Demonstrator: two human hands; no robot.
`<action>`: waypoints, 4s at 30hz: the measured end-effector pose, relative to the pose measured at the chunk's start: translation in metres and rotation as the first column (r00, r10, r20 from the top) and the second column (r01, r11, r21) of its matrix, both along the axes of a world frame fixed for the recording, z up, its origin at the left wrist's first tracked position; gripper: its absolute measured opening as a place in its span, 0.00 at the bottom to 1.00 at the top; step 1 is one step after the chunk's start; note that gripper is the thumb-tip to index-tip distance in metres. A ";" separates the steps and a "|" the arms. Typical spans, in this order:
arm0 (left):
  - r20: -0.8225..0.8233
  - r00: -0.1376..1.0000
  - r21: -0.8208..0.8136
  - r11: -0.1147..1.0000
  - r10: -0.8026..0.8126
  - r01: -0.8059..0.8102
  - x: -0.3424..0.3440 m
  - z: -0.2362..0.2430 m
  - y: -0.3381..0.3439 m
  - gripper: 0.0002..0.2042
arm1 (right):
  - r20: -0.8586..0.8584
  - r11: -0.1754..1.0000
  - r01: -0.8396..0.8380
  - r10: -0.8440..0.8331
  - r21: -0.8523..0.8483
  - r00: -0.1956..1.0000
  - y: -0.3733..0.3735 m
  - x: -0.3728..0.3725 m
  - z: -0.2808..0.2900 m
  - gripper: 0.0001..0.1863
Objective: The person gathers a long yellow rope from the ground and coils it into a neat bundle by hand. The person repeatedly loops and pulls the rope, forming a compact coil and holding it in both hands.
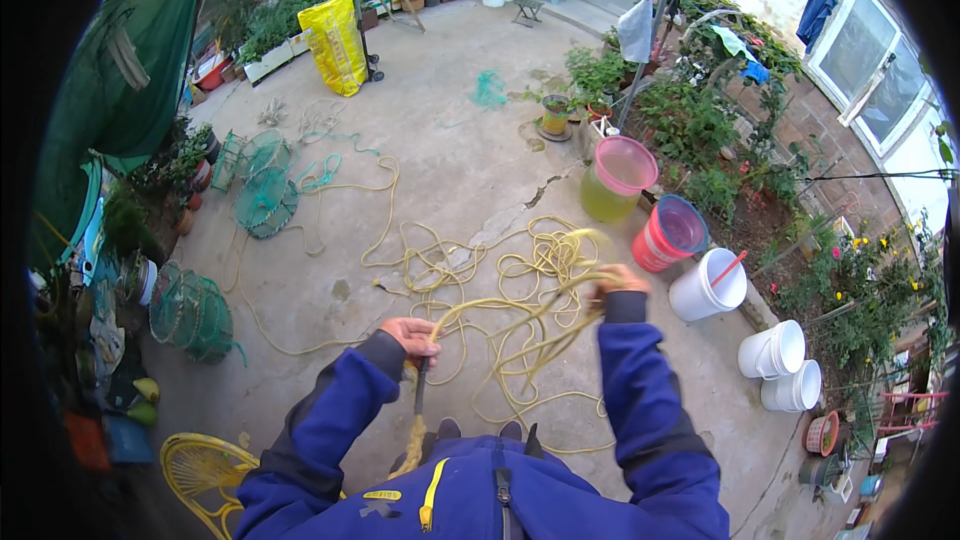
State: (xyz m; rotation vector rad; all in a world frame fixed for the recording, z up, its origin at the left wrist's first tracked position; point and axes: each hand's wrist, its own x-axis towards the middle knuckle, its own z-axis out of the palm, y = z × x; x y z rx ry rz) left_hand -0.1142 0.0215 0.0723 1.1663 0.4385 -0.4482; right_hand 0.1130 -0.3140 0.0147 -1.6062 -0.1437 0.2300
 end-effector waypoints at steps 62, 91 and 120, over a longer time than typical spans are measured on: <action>0.211 0.849 0.263 0.808 0.485 -0.527 -0.013 0.068 0.024 0.14 | 0.147 0.712 -0.442 0.600 -0.546 0.786 -0.051 -0.076 -0.026 0.14; 0.174 0.878 -0.035 0.894 0.446 -0.447 -0.072 -0.029 0.231 0.10 | -0.308 0.891 0.058 -0.217 -0.451 0.926 -0.107 -0.124 0.118 0.08; 0.397 0.897 -0.316 0.946 0.197 -0.068 -0.057 0.014 0.037 0.12 | -0.254 0.926 0.357 -0.378 -0.124 0.891 -0.068 -0.122 0.081 0.06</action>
